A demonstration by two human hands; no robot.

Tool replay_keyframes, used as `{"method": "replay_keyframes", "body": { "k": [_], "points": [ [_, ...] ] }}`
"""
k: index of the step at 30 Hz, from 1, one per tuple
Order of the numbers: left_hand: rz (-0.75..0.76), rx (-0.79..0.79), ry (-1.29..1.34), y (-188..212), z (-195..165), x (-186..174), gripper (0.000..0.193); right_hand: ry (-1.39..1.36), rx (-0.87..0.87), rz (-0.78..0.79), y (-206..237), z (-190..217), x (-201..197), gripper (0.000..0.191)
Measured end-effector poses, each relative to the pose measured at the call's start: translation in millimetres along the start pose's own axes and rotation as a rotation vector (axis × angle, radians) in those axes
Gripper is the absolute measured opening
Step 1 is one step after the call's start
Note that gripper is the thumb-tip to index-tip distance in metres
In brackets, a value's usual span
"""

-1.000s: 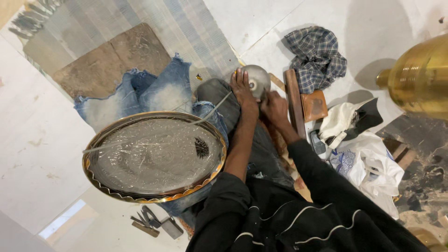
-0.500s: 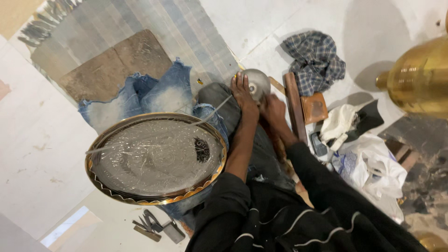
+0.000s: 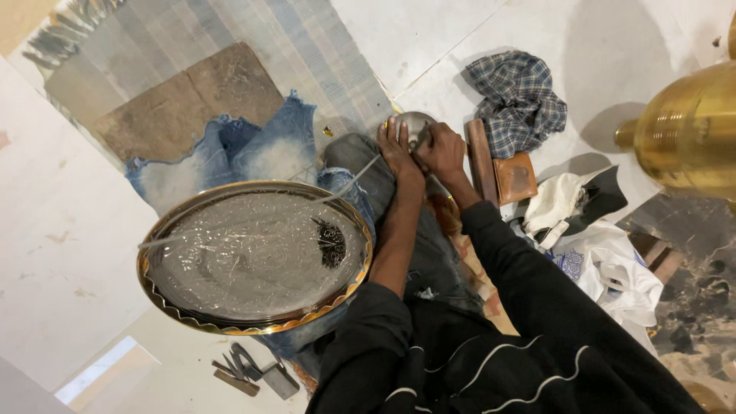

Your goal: The person sits on the floor with a large engraved brass tray on their lap and hammers a small chisel along the decorative pattern using a wooden mallet. They reposition the chisel across different sections of the tray, briefly work on a small metal bowl, then resume chasing the tray's floral design.

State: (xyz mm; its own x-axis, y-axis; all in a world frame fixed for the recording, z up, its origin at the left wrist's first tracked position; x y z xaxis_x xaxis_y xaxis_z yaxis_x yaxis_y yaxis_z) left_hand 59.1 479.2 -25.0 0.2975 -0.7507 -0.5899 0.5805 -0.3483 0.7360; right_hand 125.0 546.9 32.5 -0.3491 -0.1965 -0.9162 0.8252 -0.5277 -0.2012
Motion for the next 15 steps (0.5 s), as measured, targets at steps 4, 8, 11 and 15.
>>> {"method": "replay_keyframes", "body": {
  "k": [4,8,11,15],
  "points": [
    [-0.009,-0.028,0.052,1,8,-2,0.109,-0.059,-0.016,0.038,2,9,-4,0.017],
    [0.009,0.041,0.074,7,8,-3,0.114,-0.048,0.063,0.013,1,9,-11,0.019],
    [0.067,0.084,-0.067,13,4,3,0.096,-0.003,0.055,0.028,0,8,-10,0.01],
    [-0.014,-0.014,0.03,9,10,-3,0.104,-0.046,-0.005,0.028,5,10,-13,0.018]
  ]
}}
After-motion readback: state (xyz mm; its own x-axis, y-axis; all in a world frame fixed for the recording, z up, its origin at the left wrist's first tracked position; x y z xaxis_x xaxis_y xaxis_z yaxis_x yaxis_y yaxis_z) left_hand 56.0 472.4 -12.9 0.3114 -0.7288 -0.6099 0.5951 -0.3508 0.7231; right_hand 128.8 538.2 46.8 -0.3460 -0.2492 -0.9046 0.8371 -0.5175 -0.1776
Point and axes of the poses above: each hand's wrist, its own y-axis away from the middle knuckle, its own x-axis out of the palm, z = x × y, the point moved 7 cm from there along -y, towards the middle knuckle, and after that the axes turned 10 degrees about y, right-handed, at the moved point
